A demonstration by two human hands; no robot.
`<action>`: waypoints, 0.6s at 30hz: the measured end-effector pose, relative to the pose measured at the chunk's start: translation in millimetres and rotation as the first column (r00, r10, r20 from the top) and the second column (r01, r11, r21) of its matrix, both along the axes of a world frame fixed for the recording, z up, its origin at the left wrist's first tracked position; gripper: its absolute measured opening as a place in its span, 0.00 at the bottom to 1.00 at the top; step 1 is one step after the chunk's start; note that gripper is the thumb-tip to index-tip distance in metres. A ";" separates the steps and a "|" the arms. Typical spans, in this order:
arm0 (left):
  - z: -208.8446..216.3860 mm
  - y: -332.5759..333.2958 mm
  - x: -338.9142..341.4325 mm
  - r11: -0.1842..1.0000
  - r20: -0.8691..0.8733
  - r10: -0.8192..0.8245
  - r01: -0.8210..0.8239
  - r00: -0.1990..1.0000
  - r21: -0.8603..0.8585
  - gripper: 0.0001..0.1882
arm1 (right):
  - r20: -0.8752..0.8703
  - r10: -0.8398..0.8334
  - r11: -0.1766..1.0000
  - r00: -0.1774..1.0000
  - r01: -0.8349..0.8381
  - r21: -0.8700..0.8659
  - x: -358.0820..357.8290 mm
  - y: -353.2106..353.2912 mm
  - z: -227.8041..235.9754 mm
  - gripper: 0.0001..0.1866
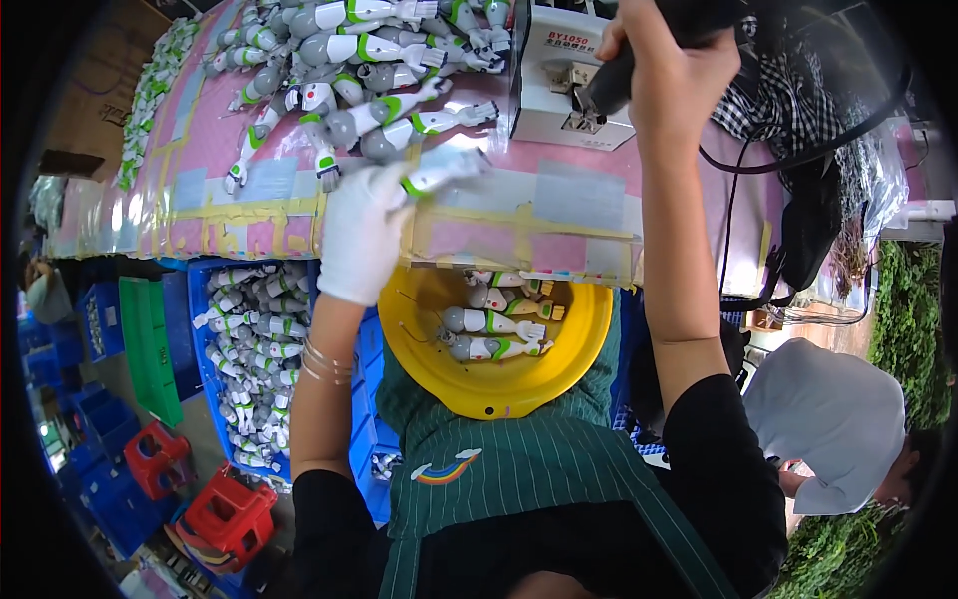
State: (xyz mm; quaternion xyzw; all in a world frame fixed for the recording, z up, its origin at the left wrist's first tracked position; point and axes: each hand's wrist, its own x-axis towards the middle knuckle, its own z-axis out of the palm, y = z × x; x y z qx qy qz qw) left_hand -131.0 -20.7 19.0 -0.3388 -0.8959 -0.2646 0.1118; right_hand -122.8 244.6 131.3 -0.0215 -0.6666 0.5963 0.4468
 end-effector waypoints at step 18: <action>-9.4 66.4 51.9 0.977 0.091 -0.188 0.177 0.978 0.115 0.20 | -0.018 0.272 0.947 0.962 -0.271 -0.170 57.3 -41.0 -37.0 0.11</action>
